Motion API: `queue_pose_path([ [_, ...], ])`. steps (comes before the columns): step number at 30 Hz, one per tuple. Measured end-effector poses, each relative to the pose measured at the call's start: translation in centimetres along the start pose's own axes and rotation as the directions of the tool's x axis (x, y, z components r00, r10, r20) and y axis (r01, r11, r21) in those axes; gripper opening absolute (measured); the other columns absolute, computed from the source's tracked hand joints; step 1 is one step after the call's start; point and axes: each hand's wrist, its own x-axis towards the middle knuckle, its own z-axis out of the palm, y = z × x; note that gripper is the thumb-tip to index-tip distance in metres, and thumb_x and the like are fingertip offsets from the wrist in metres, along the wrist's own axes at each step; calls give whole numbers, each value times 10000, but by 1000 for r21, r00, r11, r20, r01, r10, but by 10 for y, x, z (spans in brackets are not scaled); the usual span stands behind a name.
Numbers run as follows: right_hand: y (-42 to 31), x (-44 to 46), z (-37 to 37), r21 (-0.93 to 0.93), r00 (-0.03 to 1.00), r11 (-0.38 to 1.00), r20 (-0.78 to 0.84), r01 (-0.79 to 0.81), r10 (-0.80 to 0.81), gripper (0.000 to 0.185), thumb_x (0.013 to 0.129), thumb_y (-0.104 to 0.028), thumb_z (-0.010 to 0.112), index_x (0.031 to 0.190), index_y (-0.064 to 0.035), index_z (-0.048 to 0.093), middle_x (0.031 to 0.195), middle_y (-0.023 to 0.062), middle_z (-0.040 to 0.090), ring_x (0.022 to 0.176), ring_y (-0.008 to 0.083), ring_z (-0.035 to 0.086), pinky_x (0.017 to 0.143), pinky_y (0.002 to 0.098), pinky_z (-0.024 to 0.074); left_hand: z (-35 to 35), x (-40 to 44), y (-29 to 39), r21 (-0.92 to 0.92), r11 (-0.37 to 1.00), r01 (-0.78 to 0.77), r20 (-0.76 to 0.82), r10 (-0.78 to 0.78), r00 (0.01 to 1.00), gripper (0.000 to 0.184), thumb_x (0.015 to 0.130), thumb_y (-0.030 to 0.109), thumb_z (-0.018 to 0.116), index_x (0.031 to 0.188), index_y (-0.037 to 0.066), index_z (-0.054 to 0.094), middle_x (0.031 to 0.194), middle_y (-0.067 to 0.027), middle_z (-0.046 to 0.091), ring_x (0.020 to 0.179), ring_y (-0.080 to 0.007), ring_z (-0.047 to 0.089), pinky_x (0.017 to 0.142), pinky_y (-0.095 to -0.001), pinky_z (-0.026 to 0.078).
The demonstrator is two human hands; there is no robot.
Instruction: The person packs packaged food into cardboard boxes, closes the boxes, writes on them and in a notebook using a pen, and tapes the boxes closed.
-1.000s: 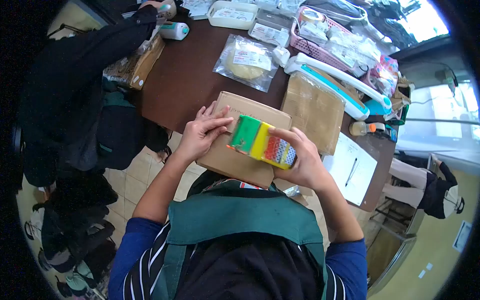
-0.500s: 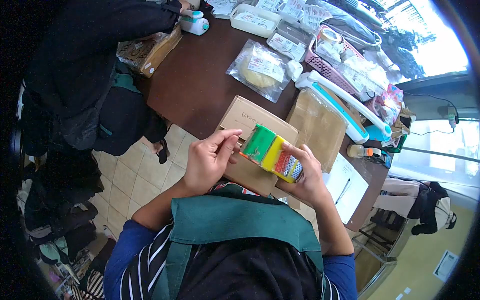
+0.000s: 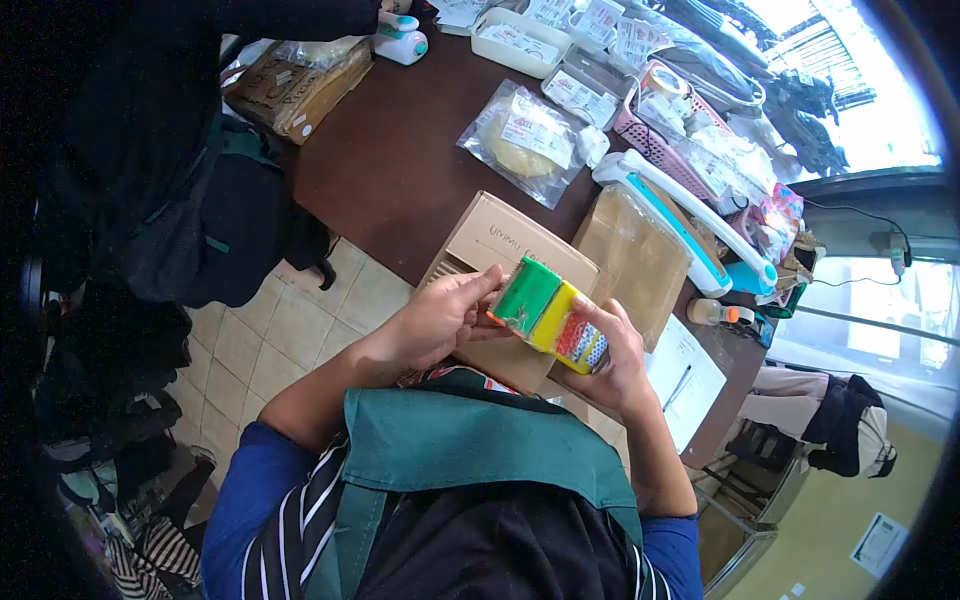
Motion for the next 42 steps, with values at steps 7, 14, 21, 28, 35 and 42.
queue_pose_path([
  [7,-2,-3,-4,-10,999,1000,34,-8,8,782,497,-55,779,1218,-81,477,809,107,492,679,252,494,609,334,429,-1,-1,3,-55,994,94,-42,-96,994,333,958,271,441,1066,-24,553,1013,-91,620,890,-141,625,828,-284,528],
  [14,-2,-6,-8,-38,993,997,87,-72,75,769,496,-123,812,1207,-111,519,842,118,472,746,292,500,656,370,431,-6,-2,4,296,952,-70,-80,98,992,279,874,164,589,1080,-20,549,971,-109,629,876,-202,638,821,-305,515],
  [21,-5,-4,-6,59,996,997,76,-50,46,770,550,-157,761,1266,-147,480,914,125,476,864,322,495,766,402,429,-50,1,13,892,-293,-344,452,592,668,337,715,38,642,1036,57,542,1067,-168,514,1037,-358,480,927,-438,362],
  [28,-4,-8,-3,38,1000,999,17,-4,3,784,579,-135,739,1309,-176,454,870,106,461,851,300,492,748,391,429,-25,-1,22,747,-646,-159,548,462,697,98,728,33,582,825,42,574,902,-104,514,862,-319,531,712,-410,447],
  [35,-4,-10,-7,-17,998,1000,62,-3,4,766,589,-150,738,1297,-136,447,929,141,491,893,338,507,790,410,423,8,-11,25,804,595,-19,-207,311,928,323,955,261,471,1108,3,590,913,-22,593,801,-70,531,682,-248,465],
  [42,-8,-10,-7,-45,988,990,59,-137,139,765,503,-119,785,1226,-184,544,882,114,495,811,297,530,727,379,461,-9,1,8,357,934,27,-99,9,995,294,935,262,505,1059,6,581,920,-32,611,807,-76,578,692,-207,466],
])
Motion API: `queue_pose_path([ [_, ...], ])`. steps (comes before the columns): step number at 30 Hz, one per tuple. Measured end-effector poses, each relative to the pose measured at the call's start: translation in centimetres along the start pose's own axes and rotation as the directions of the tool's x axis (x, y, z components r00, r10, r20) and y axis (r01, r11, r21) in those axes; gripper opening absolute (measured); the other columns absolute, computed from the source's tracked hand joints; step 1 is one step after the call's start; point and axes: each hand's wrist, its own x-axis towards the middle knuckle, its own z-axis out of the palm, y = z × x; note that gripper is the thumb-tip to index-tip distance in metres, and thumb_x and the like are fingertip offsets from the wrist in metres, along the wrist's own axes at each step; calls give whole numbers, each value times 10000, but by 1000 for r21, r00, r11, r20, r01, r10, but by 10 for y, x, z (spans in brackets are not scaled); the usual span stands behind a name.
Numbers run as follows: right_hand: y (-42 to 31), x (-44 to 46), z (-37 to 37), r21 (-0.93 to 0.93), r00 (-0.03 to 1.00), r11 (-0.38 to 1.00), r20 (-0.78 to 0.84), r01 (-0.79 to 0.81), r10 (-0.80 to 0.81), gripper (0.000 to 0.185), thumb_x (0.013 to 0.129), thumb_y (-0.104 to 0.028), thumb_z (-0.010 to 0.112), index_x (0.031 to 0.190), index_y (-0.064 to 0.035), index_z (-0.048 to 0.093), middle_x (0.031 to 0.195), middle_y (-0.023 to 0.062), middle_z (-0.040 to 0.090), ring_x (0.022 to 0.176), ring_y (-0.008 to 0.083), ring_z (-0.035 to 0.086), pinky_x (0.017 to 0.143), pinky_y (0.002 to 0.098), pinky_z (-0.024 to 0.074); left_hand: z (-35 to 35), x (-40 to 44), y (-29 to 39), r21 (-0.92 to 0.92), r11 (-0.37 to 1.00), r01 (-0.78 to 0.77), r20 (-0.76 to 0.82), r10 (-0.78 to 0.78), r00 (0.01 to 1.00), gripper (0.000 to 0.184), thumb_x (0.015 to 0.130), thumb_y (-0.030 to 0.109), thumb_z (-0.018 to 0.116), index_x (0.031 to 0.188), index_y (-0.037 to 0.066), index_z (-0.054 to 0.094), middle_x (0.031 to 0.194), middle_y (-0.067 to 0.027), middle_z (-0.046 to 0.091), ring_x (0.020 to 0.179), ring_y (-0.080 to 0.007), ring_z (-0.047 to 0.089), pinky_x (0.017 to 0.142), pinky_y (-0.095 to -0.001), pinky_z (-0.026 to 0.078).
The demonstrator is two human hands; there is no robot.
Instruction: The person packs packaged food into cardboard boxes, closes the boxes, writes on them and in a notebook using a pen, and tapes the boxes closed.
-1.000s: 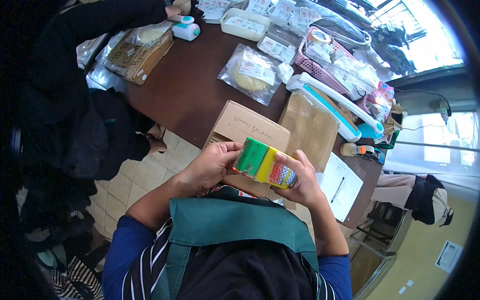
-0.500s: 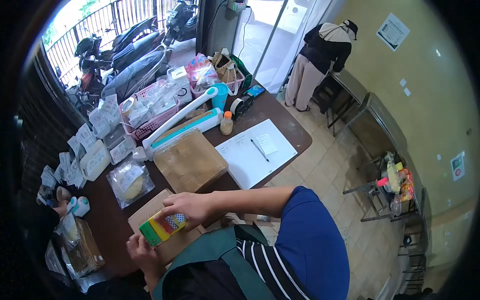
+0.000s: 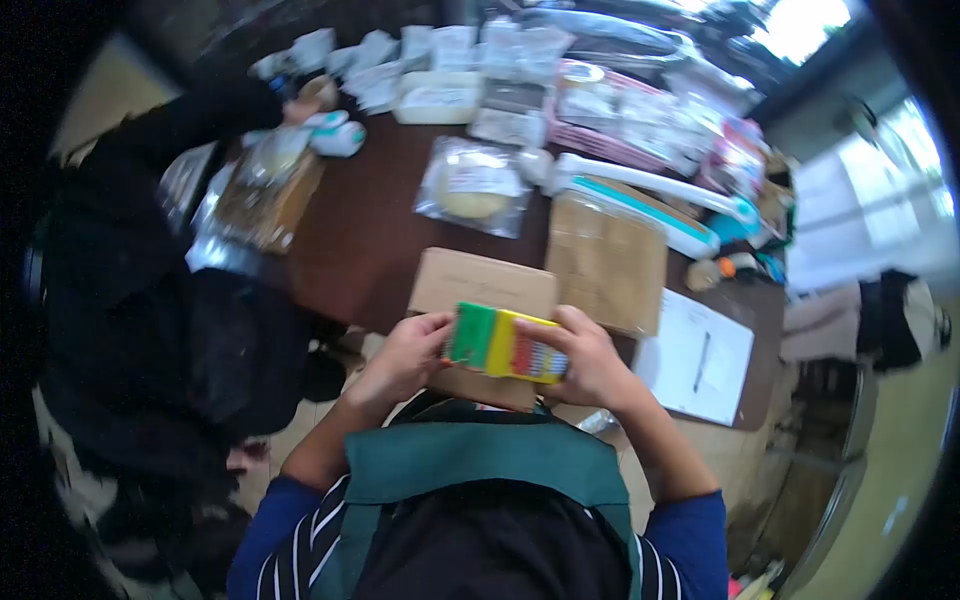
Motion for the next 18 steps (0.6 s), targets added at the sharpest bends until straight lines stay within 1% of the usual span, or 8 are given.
queue_pose_path([
  [2,6,0,3,3,999,1000,-14,31,-31,788,485,-119,802,1226,-170,539,845,111,471,770,298,516,689,374,454,-1,7,-5,-12,999,-38,-16,38,999,284,925,261,530,1021,4,603,876,-20,622,761,-66,574,673,-206,455],
  [4,13,0,6,23,997,997,-19,74,-74,799,476,-115,808,1225,-168,538,833,110,462,754,299,511,677,374,450,1,12,-8,192,967,-170,15,170,985,213,900,199,577,957,-4,605,814,-14,620,704,-54,563,636,-208,461],
  [7,14,2,6,52,991,991,-67,122,-119,819,454,-108,823,1220,-156,539,816,109,449,729,297,502,651,371,442,4,14,-6,312,902,-299,-5,316,949,101,891,100,574,907,1,590,814,2,612,727,-30,557,645,-208,473],
  [9,9,0,2,6,996,997,-34,80,-79,829,454,-106,831,1222,-147,523,813,106,453,720,292,501,633,371,439,3,17,-6,316,896,-312,-19,335,942,92,885,91,581,860,2,583,773,8,602,697,-25,543,614,-201,466],
  [11,4,0,-3,-9,997,997,-12,76,-76,818,469,-115,833,1223,-144,518,803,104,453,712,288,506,619,371,439,-3,14,1,529,791,-306,-20,372,928,90,883,85,574,845,5,592,751,-14,615,676,-42,564,609,-206,479],
  [13,4,-3,-6,-3,999,1000,-16,-30,30,800,485,-112,828,1223,-146,521,805,110,460,703,295,511,617,382,441,-22,2,33,382,883,-271,-202,366,908,72,873,58,566,837,4,595,734,-46,630,650,-69,589,593,-213,495],
  [15,-1,3,-10,0,999,1000,-42,-12,12,783,497,-113,817,1224,-151,530,802,122,467,700,308,514,624,386,448,-43,-11,45,353,903,-246,-210,332,919,63,867,42,557,834,6,597,732,-69,640,624,-95,603,575,-219,507],
  [18,-23,25,-5,-93,997,995,73,40,-33,778,523,-82,739,1260,-158,502,790,124,470,718,311,529,645,380,462,-69,-17,60,361,896,-259,-283,370,885,82,864,93,591,816,27,596,700,-55,635,576,-81,583,548,-201,489],
])
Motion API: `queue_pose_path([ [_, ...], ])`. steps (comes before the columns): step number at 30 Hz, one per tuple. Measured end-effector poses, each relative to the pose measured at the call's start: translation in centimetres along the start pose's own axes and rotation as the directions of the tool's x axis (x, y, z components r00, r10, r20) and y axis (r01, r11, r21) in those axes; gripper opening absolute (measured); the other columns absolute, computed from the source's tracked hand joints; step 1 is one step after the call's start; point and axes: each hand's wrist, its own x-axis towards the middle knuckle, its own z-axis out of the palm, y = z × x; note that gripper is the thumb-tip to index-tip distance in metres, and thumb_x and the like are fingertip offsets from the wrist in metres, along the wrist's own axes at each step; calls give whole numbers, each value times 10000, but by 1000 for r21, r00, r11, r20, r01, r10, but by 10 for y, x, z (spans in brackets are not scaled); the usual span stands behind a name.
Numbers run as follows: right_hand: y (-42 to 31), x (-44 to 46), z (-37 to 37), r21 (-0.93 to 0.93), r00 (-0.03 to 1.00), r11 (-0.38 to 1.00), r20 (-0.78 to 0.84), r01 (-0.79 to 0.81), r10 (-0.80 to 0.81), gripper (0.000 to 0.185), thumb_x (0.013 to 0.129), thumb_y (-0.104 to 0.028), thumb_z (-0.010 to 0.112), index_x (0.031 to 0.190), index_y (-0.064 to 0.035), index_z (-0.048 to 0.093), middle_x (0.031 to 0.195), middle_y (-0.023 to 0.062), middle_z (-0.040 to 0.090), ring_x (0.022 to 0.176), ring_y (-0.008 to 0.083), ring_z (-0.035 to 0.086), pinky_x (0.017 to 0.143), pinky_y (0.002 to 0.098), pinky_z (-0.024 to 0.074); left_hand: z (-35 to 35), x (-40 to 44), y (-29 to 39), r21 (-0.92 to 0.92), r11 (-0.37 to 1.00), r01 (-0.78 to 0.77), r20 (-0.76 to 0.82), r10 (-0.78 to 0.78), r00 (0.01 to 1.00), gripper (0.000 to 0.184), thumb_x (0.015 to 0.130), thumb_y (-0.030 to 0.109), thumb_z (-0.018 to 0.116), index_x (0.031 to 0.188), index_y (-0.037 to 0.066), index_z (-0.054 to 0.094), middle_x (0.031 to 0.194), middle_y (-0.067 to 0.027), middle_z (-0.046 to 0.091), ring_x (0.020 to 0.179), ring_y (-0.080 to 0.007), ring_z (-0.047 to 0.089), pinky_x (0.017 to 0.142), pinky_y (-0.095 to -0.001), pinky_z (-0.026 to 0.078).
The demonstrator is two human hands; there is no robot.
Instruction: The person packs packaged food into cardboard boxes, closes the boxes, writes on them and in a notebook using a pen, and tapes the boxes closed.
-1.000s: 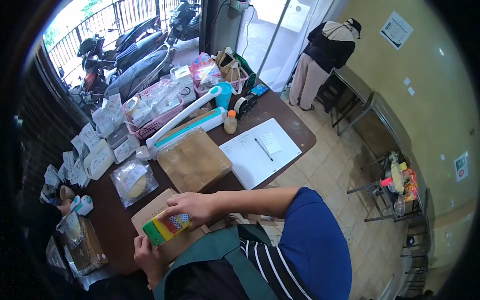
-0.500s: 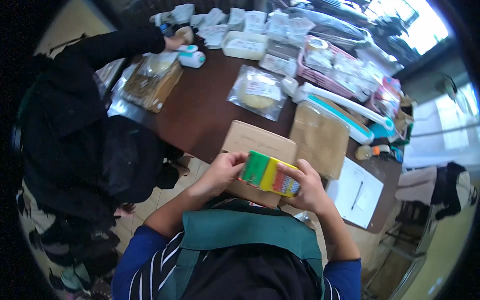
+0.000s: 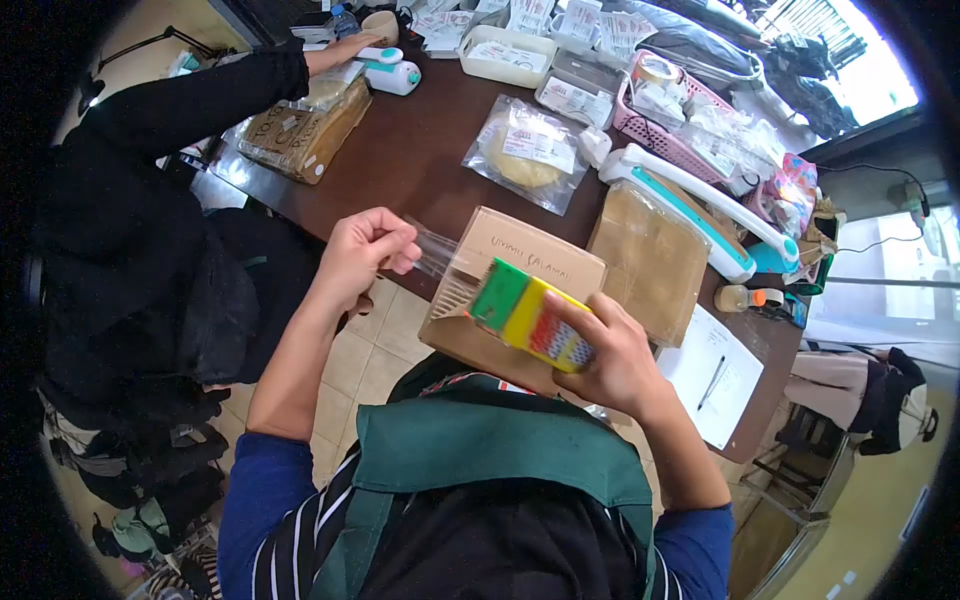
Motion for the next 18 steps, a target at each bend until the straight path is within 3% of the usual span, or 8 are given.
queue_pose_path([
  [3,-8,24,8,82,1000,997,-2,-7,7,767,534,-74,712,1265,-159,497,802,125,475,737,309,534,660,389,464,-29,6,-12,-30,997,70,-127,-74,989,114,860,134,610,796,43,589,682,-50,631,545,-71,561,525,-193,467],
  [12,-16,47,4,50,994,998,102,-49,44,702,574,-75,684,1249,-139,500,822,130,485,777,315,536,707,400,460,-20,19,-103,-173,975,138,-140,-163,977,200,855,221,636,789,38,589,691,-57,636,569,-79,567,542,-213,474],
  [18,-6,38,5,69,993,994,87,-82,76,700,575,-79,685,1248,-144,505,838,133,496,797,310,548,732,396,461,-12,0,-86,-370,928,-48,-247,-48,968,208,852,222,640,858,22,582,722,-62,638,593,-103,592,595,-252,528],
])
